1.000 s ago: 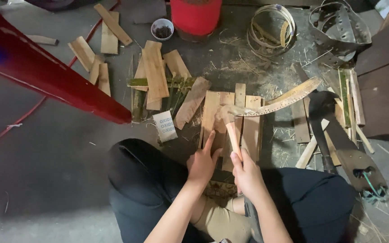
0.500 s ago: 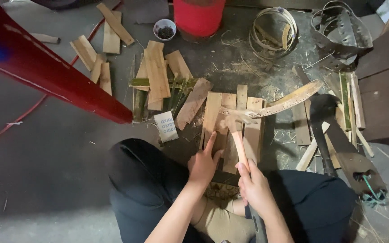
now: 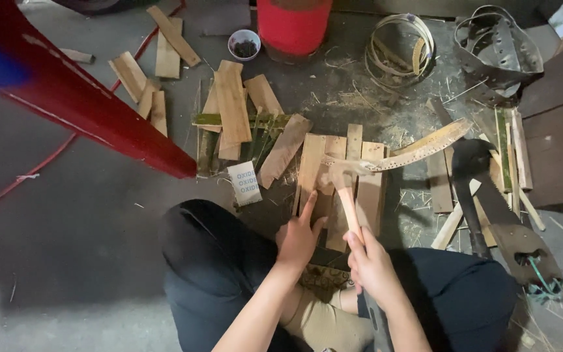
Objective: The person is sitting on the floor, organizing wooden slats and using a sickle-like tool to shave a thin piece of wood.
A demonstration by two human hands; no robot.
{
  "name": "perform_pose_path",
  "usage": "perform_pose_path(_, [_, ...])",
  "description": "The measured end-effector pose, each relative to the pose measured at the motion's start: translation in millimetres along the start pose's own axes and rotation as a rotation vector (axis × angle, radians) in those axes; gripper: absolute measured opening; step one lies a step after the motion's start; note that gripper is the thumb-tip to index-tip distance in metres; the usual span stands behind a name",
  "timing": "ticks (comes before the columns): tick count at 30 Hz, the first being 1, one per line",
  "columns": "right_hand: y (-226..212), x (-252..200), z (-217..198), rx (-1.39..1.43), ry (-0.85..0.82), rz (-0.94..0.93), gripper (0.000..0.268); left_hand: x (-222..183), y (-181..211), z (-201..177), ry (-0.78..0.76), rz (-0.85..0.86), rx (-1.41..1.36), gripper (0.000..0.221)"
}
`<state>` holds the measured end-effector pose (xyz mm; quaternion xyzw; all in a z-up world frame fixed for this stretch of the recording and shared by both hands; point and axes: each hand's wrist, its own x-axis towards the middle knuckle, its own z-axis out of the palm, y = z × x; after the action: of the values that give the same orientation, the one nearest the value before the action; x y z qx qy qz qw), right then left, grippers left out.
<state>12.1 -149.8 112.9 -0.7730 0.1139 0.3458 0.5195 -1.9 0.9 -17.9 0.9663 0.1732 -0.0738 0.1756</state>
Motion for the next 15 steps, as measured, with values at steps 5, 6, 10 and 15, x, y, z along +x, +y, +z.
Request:
perform_pose_path(5, [-1.2,-17.3,5.9,-0.104,0.055,0.085,0.032,1.3,1.8,0.7,0.005,-0.009,0.011,0.072])
perform_pose_path(6, [-2.8,-19.0,6.4,-0.136,0.058,0.099,0.031,1.6,2.2,0.6,-0.014,-0.024,-0.022,0.072])
perform_pose_path(10, [-27.0,-23.1,4.4,-0.339,0.074,0.116,0.031,1.8,-1.4,11.3,0.056,0.013,0.031,0.072])
perform_pose_path(15, [-31.7,-17.8,7.6,-0.437,0.084,0.055,0.031,1.9,-1.8,9.4,0.034,0.007,0.082,0.074])
